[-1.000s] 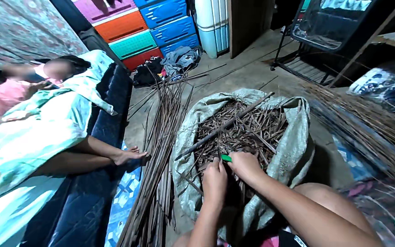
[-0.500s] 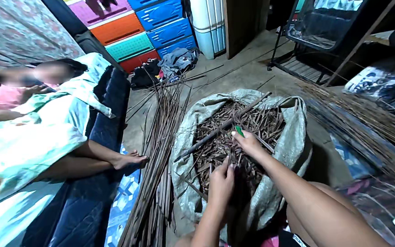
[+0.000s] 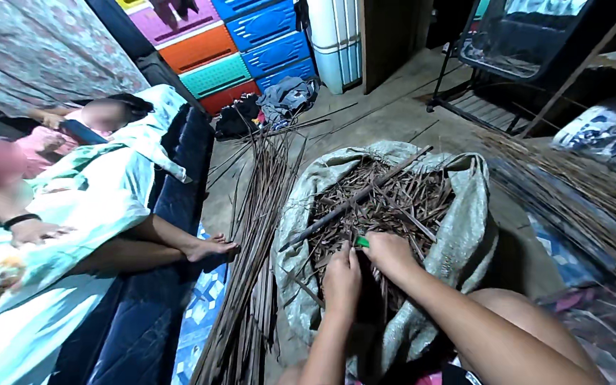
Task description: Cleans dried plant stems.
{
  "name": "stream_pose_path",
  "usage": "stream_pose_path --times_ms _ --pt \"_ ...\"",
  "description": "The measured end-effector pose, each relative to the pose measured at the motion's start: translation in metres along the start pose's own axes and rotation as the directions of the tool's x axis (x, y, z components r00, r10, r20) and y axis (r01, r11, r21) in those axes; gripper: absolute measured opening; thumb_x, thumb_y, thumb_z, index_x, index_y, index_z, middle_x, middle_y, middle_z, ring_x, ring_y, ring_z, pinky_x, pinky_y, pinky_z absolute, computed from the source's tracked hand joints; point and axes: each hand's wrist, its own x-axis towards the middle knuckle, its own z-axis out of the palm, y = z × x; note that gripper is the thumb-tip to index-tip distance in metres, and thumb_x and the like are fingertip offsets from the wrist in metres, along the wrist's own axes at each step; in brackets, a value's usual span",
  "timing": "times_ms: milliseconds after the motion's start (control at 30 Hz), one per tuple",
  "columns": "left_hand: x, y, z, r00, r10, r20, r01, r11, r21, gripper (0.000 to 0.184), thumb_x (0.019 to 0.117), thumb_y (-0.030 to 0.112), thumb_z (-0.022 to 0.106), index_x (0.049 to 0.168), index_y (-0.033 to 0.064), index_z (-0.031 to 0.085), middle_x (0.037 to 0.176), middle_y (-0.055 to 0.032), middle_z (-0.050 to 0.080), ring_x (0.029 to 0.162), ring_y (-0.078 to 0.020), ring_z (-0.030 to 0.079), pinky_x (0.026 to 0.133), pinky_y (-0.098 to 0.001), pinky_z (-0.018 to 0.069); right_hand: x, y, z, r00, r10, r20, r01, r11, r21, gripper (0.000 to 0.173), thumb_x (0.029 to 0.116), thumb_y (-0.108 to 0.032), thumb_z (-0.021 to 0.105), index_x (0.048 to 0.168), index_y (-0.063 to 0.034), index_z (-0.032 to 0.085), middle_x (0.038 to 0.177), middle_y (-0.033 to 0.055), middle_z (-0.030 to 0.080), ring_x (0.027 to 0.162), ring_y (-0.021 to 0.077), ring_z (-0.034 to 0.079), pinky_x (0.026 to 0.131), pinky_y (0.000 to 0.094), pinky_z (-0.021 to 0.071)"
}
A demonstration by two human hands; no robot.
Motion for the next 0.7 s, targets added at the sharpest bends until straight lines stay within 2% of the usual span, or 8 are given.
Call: stream_pose_path --times_ms 100,167,267,467,533,600,633,700 --pt "0.003 -0.002 0.002 0.999 0.017 -0.041 -0.018 1.0 -0.013 0.042 0.1115 0.024 0.041 0.144 0.0035 0.059 0.129 -0.0201 0.069 0.122 -0.0332 0.066 0.107 -0.0529 0.0471 0.007 -0.002 0.005 0.995 0.027 -0.092 -0.026 1.0 0.008 0.034 0.1068 -0.025 0.053 0.131 -0.0021 0.062 0.126 0.0222 0.069 0.122 0.0405 0.065 0.098 0.0607 0.0506" --pt "-0.001 -0.001 0.001 1.0 0.001 -0.012 -0.001 1.0 -0.015 0.042 0.1118 0.024 0.04 0.145 0.0065 0.058 0.127 -0.02 0.07 0.12 -0.0336 0.066 0.106 -0.0536 0.0478 0.015 0.007 0.003 0.985 0.082 -0.154 -0.076 0.996 0.047 0.035 0.107 -0.024 0.053 0.13 -0.0001 0.063 0.125 0.0239 0.069 0.119 0.0421 0.066 0.096 0.0623 0.0512" --pt "-0.005 -0.005 -0.001 1.0 -0.015 -0.004 0.015 1.0 -0.024 0.042 0.112 0.025 0.04 0.146 0.0078 0.058 0.125 -0.02 0.07 0.119 -0.0337 0.067 0.105 -0.0534 0.0477 0.024 0.024 -0.013 0.977 0.169 -0.134 -0.153 0.981 0.119 0.037 0.1085 -0.028 0.049 0.128 -0.0007 0.063 0.126 0.0233 0.068 0.122 0.0407 0.065 0.097 0.0616 0.0501" --pt "0.004 -0.008 -0.009 0.998 -0.061 -0.018 0.06 0.997 -0.053 0.042 0.1119 0.025 0.04 0.143 0.0045 0.06 0.125 -0.02 0.07 0.119 -0.0332 0.066 0.106 -0.0529 0.0474 -0.003 0.005 -0.002 0.995 -0.07 0.076 0.054 0.978 0.204 0.037 0.1075 -0.033 0.049 0.115 -0.0015 0.067 0.113 0.0225 0.07 0.111 0.0393 0.066 0.093 0.061 0.0499" --pt "0.004 -0.008 -0.007 0.997 -0.071 -0.038 0.069 0.996 -0.06 0.04 0.1107 0.022 0.04 0.13 0.0014 0.068 0.111 -0.0197 0.072 0.106 -0.0326 0.069 0.097 -0.0539 0.0506 -0.007 0.001 0.007 0.985 -0.107 0.136 0.079 0.978 0.195 0.037 0.1076 -0.031 0.049 0.115 -0.0012 0.068 0.113 0.0227 0.069 0.111 0.039 0.066 0.093 0.0605 0.0497" --pt "0.003 -0.009 -0.007 0.997 -0.068 -0.039 0.065 0.996 -0.067 0.04 0.1104 0.022 0.04 0.127 0.0009 0.07 0.107 -0.0193 0.073 0.102 -0.032 0.069 0.094 -0.0536 0.0512 -0.006 0.0 0.01 0.985 -0.097 0.144 0.074 0.985 0.157 0.037 0.1082 -0.031 0.048 0.118 -0.0015 0.067 0.116 0.0224 0.069 0.115 0.0388 0.066 0.095 0.06 0.0494" --pt "0.002 -0.008 -0.007 0.998 -0.062 -0.033 0.06 0.996 -0.069 0.04 0.1109 0.023 0.041 0.128 0.0004 0.069 0.11 -0.0199 0.072 0.105 -0.0324 0.069 0.096 -0.0532 0.0505 -0.005 0.0 0.009 0.989 -0.078 0.123 0.062 0.99 0.123 0.037 0.1082 -0.031 0.048 0.121 -0.0016 0.067 0.12 0.0226 0.069 0.118 0.0392 0.065 0.097 0.0603 0.0491" --pt "-0.001 -0.004 -0.009 0.999 -0.052 0.001 0.052 0.997 -0.062 0.042 0.1116 0.024 0.042 0.141 0.0023 0.061 0.122 -0.0208 0.071 0.117 -0.0335 0.067 0.105 -0.0526 0.048 0.003 0.002 0.007 0.998 -0.026 0.055 0.023 0.998 0.066 0.035 0.1074 -0.029 0.051 0.126 -0.0032 0.066 0.125 0.0218 0.069 0.123 0.0395 0.064 0.1 0.0607 0.0489"
